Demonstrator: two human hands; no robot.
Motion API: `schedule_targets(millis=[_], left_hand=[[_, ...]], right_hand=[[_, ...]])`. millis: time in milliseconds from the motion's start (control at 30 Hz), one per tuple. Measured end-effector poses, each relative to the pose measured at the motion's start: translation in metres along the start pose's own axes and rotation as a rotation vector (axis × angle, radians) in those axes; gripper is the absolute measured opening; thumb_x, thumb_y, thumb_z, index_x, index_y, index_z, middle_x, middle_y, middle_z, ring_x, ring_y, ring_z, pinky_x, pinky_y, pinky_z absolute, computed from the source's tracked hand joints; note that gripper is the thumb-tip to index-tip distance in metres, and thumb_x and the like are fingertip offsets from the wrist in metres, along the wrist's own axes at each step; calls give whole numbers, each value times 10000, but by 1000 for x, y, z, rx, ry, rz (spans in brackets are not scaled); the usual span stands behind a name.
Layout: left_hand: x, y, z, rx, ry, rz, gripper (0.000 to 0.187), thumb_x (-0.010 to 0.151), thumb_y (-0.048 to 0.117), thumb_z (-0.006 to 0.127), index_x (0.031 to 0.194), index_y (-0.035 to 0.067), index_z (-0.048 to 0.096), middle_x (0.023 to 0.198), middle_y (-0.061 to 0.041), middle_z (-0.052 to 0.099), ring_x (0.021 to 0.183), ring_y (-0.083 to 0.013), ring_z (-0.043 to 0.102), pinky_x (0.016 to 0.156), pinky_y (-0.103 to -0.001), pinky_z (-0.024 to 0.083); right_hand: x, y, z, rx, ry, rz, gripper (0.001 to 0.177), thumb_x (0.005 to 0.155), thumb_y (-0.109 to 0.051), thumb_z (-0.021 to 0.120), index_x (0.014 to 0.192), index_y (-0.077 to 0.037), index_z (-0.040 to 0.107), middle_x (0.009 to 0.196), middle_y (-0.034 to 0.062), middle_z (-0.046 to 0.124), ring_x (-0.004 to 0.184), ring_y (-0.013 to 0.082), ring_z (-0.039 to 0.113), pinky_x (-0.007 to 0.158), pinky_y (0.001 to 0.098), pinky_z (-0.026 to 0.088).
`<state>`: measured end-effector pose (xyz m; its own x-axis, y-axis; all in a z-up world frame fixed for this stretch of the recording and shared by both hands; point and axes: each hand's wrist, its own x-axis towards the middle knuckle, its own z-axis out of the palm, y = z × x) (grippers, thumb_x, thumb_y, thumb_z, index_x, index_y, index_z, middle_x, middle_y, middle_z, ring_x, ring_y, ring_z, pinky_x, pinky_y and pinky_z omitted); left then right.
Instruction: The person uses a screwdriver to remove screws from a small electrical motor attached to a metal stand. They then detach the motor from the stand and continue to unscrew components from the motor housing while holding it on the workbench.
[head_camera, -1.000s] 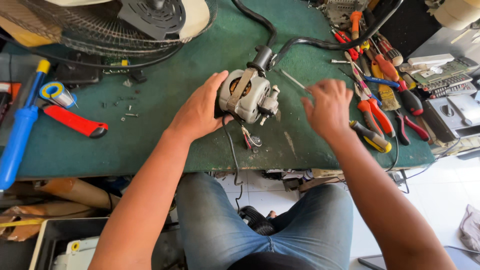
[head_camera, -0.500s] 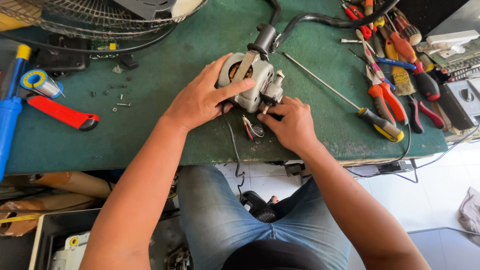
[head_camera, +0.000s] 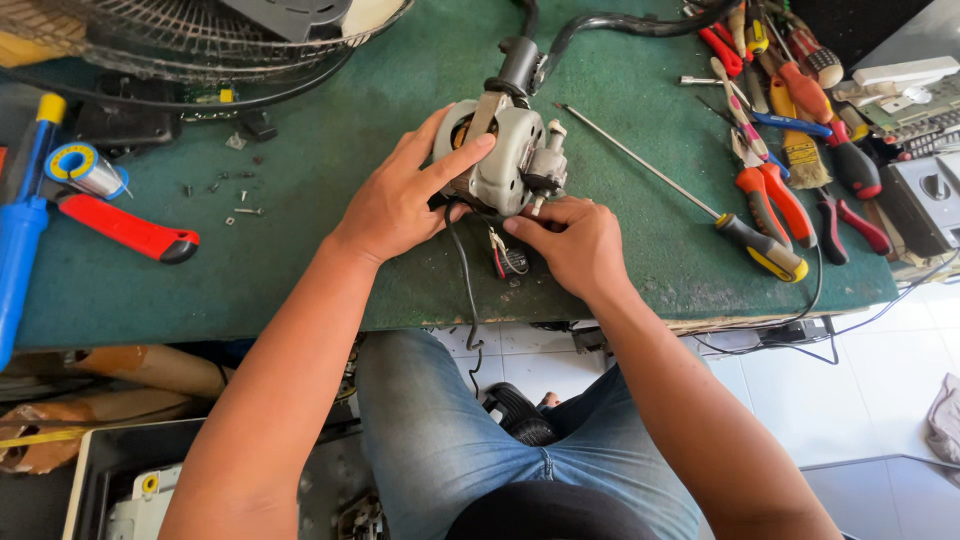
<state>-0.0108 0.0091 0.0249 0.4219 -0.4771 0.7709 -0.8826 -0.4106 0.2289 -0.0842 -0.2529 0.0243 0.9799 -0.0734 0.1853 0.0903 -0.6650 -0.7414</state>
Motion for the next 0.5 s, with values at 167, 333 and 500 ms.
schedule_targets(millis=[167,333,500], left_hand=[[7,9,0,4,23,-6,722,958,254,889,1608,316,582,1609,-248,484,1311,-423,643,1092,-506,557],[9,14,2,-47,85,-20,629,991,250,857,1575,263,622,1588,-282,512,1330,-440,648,1116,-515,535],[12,21,-13,-115,-86,-32,791,1073,10,829,1693,217,383,1720,-293,361,1560,-499,504,1179,-552,541]], right_hand=[[-2,-4,0,50,41,-4,316,822,-454,926,1043,-237,866,919,17,779,907,264,745,880,360,580],[-4,-15,3,104,110,63,273,807,-440,920,959,-219,867,868,16,758,849,259,742,829,350,585],[-6,-32,12,99,187,191,199,813,-387,862,794,-193,823,771,-67,712,709,83,597,739,300,454]])
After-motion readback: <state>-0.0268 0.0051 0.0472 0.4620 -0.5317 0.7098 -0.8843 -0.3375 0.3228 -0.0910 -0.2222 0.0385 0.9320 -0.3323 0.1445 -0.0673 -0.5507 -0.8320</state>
